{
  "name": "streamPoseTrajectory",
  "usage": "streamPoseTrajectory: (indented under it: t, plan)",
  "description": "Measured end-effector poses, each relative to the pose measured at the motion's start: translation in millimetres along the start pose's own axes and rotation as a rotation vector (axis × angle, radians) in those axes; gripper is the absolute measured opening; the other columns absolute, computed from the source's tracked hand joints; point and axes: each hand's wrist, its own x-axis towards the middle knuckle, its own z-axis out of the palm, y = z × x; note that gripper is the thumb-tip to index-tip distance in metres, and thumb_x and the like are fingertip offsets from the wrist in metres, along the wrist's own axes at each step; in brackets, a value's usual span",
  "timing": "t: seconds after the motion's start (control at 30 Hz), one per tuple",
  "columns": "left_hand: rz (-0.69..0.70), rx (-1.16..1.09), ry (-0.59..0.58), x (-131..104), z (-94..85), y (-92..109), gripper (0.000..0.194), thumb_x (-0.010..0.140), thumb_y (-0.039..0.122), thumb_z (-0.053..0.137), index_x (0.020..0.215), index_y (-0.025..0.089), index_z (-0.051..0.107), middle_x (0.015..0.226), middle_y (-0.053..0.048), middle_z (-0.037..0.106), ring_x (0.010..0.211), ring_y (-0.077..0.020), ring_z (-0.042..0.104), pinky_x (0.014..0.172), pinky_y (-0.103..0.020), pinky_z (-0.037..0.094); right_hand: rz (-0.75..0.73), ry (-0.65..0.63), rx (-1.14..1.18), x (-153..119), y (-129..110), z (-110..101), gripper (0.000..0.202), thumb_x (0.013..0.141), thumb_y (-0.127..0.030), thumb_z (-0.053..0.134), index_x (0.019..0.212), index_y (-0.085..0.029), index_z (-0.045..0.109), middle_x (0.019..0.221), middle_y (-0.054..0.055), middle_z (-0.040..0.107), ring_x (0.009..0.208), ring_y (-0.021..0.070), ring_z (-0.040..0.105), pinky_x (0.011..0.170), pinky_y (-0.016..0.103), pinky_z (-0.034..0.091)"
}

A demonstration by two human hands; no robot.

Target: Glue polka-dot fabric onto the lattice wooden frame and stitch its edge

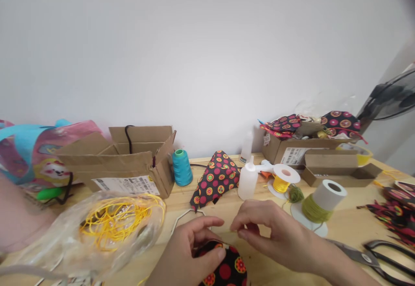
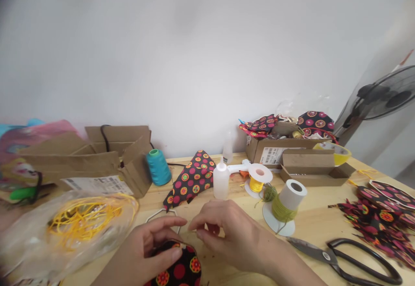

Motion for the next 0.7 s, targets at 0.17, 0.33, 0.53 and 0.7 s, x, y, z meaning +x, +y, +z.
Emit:
streamPoseTrajectory:
  t: [0.17,0.33,0.53,0.7]
  plan:
    - [0.001,-0.001,-0.025,-2,4.2,2,0.031,0.056,0.016,0.063,0.087,0.018,0.062,0.069,-0.003,0.071,0.068,-0.0193,0.063,0.067,-0.029,0.044,-0.033,0.051,0.123,1,-4,5,0.023,0.068,0.000,0.048,0.075,-0.014,0.065,0.066,0.001,0.058,0.059,0.0098,0.050,0.056,0.020,0.043]
    - [-0.025,-0.026,-0.045,-1,7.6,2,0.028,0.057,0.016,0.063,0.085,0.018,0.062,0.070,-0.002,0.072,0.070,-0.0196,0.064,0.068,-0.029,0.045,-0.022,0.080,0.142,3,-2,13,0.020,0.068,-0.003,0.047,0.071,-0.012,0.065,0.062,0.002,0.057,0.055,0.0101,0.049,0.052,0.021,0.044]
    - [-0.004,-0.026,-0.124,0,6.0,-2,0.028,0.059,0.017,0.063,0.088,0.017,0.061,0.075,-0.005,0.071,0.077,-0.0224,0.064,0.068,-0.031,0.045,-0.033,0.111,0.110,3,1,18,0.020,0.066,-0.003,0.047,0.071,-0.013,0.064,0.063,0.002,0.057,0.056,0.0100,0.049,0.053,0.020,0.043]
    - [0.011,-0.048,-0.149,1,5.0,-5,0.028,0.061,0.017,0.064,0.089,0.016,0.061,0.076,-0.006,0.071,0.076,-0.0213,0.064,0.070,-0.032,0.045,-0.022,0.069,0.095,2,3,20,0.016,0.064,-0.004,0.052,0.071,-0.013,0.063,0.065,0.002,0.057,0.058,0.0102,0.049,0.054,0.021,0.042]
